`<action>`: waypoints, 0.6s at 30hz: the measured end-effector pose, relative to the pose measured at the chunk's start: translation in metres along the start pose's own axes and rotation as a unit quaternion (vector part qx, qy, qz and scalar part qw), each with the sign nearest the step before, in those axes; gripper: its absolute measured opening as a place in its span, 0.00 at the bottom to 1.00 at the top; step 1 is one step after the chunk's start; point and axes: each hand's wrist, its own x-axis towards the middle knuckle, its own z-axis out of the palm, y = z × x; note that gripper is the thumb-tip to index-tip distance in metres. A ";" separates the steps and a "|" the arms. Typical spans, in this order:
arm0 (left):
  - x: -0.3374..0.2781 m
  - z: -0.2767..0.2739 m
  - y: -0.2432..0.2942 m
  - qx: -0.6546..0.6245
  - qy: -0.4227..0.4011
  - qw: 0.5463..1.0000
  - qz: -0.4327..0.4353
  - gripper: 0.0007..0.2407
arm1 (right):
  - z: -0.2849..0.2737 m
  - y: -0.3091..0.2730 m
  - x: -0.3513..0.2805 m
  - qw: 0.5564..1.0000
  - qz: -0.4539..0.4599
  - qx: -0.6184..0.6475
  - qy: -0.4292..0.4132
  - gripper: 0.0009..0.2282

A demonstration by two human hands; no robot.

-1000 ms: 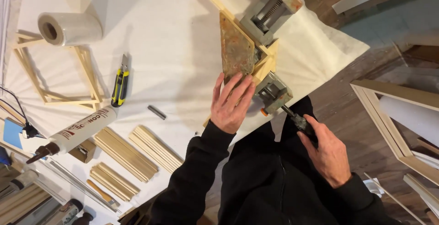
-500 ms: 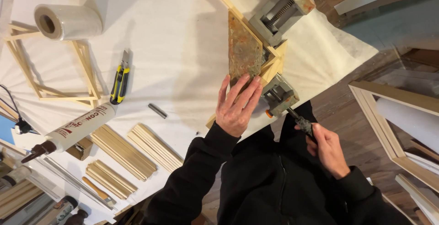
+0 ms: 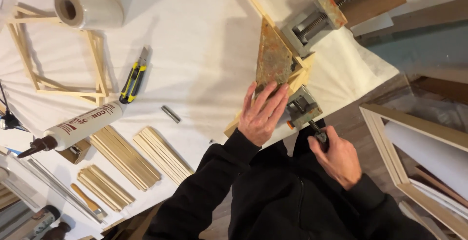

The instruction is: The person clamps small wooden frame corners in a corner vise, tightens the vise with a screwdriver-like handle, taps the joint with a hammer, and applies wood glue from a bottle to frame pieces before fitting them together. They handle stacks of thin wooden frame stock on the table and fit glued pieces into the clamping jig.

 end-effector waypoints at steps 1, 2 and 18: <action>-0.001 -0.001 0.002 -0.004 -0.008 1.000 0.002 0.12 | 0.001 -0.010 0.001 0.998 0.012 -0.067 0.019 0.17; -0.005 -0.002 0.005 -0.008 -0.006 1.000 -0.001 0.12 | 0.002 -0.010 -0.001 0.997 0.013 -0.072 0.018 0.17; -0.003 -0.009 0.021 -0.021 0.046 0.996 -0.076 0.11 | -0.045 0.001 0.040 0.958 -0.005 -0.078 -0.277 0.20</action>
